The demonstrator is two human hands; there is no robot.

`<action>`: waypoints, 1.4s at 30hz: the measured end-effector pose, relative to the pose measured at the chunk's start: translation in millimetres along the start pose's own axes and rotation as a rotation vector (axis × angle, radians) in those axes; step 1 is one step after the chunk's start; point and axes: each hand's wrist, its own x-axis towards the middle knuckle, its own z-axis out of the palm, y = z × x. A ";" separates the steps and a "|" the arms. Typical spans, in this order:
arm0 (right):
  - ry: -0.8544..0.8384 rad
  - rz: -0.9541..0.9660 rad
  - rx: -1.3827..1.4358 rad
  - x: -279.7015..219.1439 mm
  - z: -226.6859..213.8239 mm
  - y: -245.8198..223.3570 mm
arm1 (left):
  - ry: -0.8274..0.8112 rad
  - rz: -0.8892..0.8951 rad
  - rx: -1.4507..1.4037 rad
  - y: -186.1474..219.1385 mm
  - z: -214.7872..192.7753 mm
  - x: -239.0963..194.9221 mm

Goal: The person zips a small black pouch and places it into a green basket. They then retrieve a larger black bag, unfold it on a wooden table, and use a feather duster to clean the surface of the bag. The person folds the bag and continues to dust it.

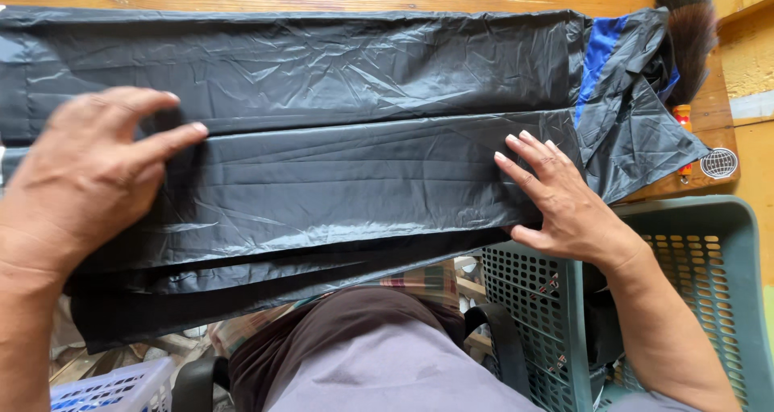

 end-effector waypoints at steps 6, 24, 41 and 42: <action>0.097 -0.037 -0.135 -3.7 8.9 0.1 | -0.076 0.063 -0.104 31.3 -12.0 14.8; -0.146 0.138 0.168 20.2 -75.3 24.2 | -0.602 -0.208 -0.370 30.7 -23.9 15.5; -0.180 0.234 0.196 44.3 -108.9 25.1 | -0.451 -0.096 -0.485 12.9 -29.1 6.7; -0.260 0.418 0.114 46.1 -114.2 23.8 | -0.598 -0.255 -0.477 13.5 -36.5 15.5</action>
